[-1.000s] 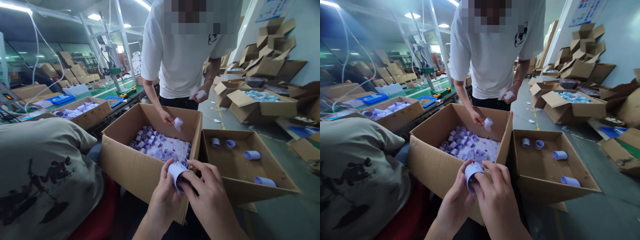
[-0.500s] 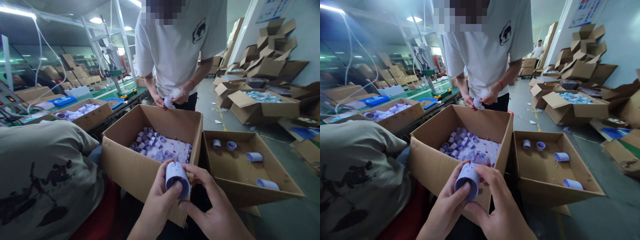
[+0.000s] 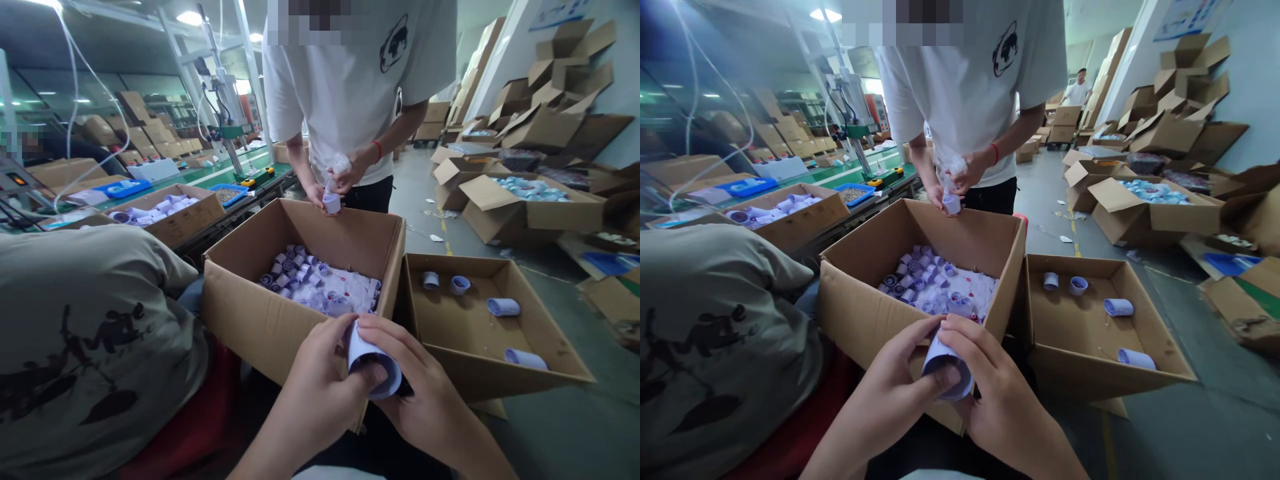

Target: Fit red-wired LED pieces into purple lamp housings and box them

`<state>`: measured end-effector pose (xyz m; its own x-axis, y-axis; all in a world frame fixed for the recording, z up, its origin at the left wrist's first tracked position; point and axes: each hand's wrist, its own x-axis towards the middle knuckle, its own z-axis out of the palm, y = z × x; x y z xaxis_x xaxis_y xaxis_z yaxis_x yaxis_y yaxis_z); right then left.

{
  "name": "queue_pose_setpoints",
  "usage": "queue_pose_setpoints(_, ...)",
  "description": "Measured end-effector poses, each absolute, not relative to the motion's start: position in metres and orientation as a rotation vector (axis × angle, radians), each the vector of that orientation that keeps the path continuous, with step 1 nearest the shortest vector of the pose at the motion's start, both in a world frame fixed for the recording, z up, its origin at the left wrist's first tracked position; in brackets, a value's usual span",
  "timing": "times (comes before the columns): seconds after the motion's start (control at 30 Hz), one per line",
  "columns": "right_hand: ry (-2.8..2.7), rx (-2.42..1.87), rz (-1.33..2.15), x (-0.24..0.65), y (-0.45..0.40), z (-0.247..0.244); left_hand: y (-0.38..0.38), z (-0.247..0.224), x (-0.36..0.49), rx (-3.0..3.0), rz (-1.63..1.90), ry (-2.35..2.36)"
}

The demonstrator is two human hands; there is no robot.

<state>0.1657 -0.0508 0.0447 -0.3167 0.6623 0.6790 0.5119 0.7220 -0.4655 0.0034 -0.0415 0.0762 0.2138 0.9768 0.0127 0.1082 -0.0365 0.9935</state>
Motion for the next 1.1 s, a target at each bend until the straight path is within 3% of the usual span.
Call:
queue_pose_setpoints(0.47, -1.958, -0.961, 0.068, 0.172, -0.049, 0.033, -0.037, 0.074, 0.034, 1.549, 1.021, 1.255)
queue_pose_setpoints(0.73, -1.888, -1.189, 0.099, 0.2, -0.046, -0.004, -0.028, 0.038, 0.025, 1.357, 1.025, 1.15)
queue_pose_setpoints(0.87, -1.83, -1.451, -0.244, 0.263, -0.016, -0.014, 0.01, 0.037, -0.024, 1.308, 1.122, 1.318)
queue_pose_setpoints(0.97, -1.737, -1.441, -0.418, 0.271, 0.009, -0.004, 0.056, 0.047, -0.05, 1.721, 0.92, 1.632)
queue_pose_setpoints(1.1, -1.94, -1.143, -0.183, 0.216, 0.026, -0.003, 0.117, 0.039, -0.038, 2.093, 0.521, 1.632)
